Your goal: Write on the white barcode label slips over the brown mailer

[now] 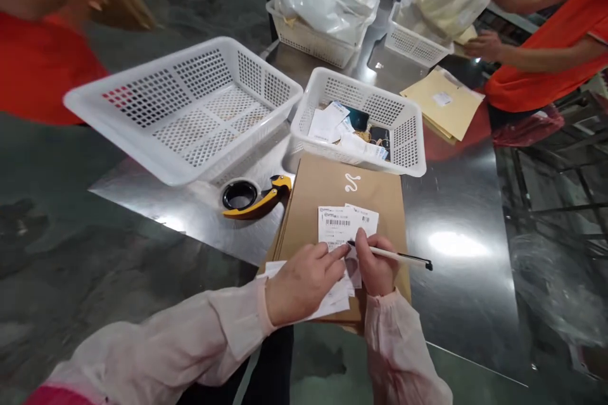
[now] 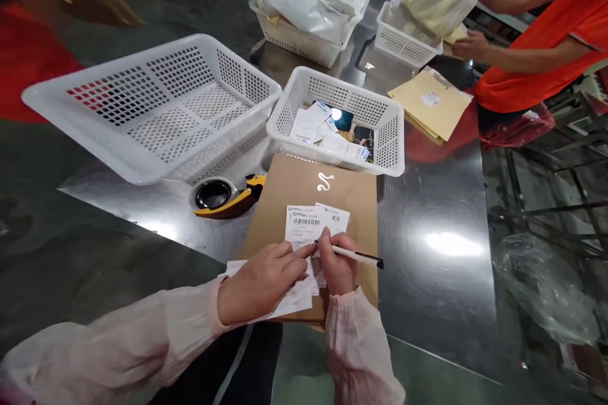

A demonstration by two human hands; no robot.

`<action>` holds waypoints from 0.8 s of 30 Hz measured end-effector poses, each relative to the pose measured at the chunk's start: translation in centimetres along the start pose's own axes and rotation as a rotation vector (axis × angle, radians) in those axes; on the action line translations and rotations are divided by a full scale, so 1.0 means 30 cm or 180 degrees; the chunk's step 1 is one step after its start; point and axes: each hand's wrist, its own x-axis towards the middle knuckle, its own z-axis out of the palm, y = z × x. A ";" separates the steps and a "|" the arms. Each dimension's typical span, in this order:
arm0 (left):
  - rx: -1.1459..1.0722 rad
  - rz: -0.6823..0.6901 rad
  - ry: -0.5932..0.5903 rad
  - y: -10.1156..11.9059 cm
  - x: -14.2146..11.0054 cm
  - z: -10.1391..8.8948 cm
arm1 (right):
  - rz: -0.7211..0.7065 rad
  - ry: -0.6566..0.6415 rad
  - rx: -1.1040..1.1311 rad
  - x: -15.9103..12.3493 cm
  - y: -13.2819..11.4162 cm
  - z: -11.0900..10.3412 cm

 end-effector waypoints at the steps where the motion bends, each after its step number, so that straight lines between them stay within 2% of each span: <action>1: 0.0008 0.0003 0.0016 0.001 0.000 -0.002 | -0.0013 -0.0033 -0.0030 -0.001 0.002 0.001; 4: 0.0000 0.0002 0.0063 0.001 -0.002 -0.002 | -0.0071 -0.0123 -0.0120 -0.005 0.004 0.003; 9: 0.0000 -0.0019 0.0054 0.000 -0.002 0.003 | -0.0183 0.0107 -0.0234 -0.003 0.003 0.003; 13: -0.0068 -0.0006 0.0017 0.000 0.000 -0.001 | -0.0294 -0.0051 -0.0208 0.003 -0.002 0.000; 17: -0.0051 -0.0016 0.0058 0.002 0.000 -0.003 | -0.0351 -0.0014 -0.0224 0.003 -0.002 -0.004; 24: -0.0045 -0.0012 0.0029 0.001 -0.001 0.000 | -0.0218 -0.0151 -0.0221 0.002 0.007 -0.004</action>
